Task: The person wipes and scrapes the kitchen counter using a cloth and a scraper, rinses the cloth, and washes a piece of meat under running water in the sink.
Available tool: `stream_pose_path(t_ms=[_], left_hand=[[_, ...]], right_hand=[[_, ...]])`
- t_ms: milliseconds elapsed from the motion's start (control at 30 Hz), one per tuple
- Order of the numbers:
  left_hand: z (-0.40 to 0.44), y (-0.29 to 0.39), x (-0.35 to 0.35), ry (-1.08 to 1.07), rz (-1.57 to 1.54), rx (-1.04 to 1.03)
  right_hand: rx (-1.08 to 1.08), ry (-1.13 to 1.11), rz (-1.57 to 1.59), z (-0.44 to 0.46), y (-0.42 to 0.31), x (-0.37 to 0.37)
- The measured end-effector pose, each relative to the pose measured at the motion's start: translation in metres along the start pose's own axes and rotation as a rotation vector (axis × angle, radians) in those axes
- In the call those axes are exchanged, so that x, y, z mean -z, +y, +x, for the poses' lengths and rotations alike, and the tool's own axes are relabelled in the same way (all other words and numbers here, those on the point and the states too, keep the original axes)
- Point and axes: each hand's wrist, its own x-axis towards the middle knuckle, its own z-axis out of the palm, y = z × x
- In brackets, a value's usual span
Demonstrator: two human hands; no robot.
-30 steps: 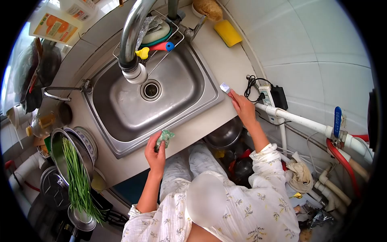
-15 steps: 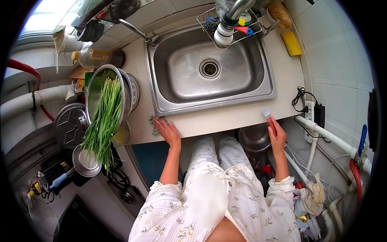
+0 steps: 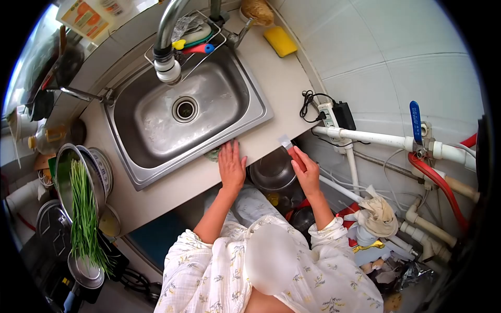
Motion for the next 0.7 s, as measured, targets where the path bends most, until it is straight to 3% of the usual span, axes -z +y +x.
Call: stream_pose_path(t_ms=[133, 433, 700], left_hand=[[0.042, 0.035, -0.031, -0.12, -0.043, -0.227], [0.13, 0.096, -0.086, -0.138, -0.096, -0.569], [0.062, 0.042, -0.047, -0.345, 0.047, -0.864]], right_hand=[[-0.084, 0.059, -0.013, -0.007, 0.014, 0.011], [-0.177, 0.163, -0.028, -0.023, 0.031, 0.018], [-0.165, 0.176, -0.038, -0.024, 0.034, 0.02]])
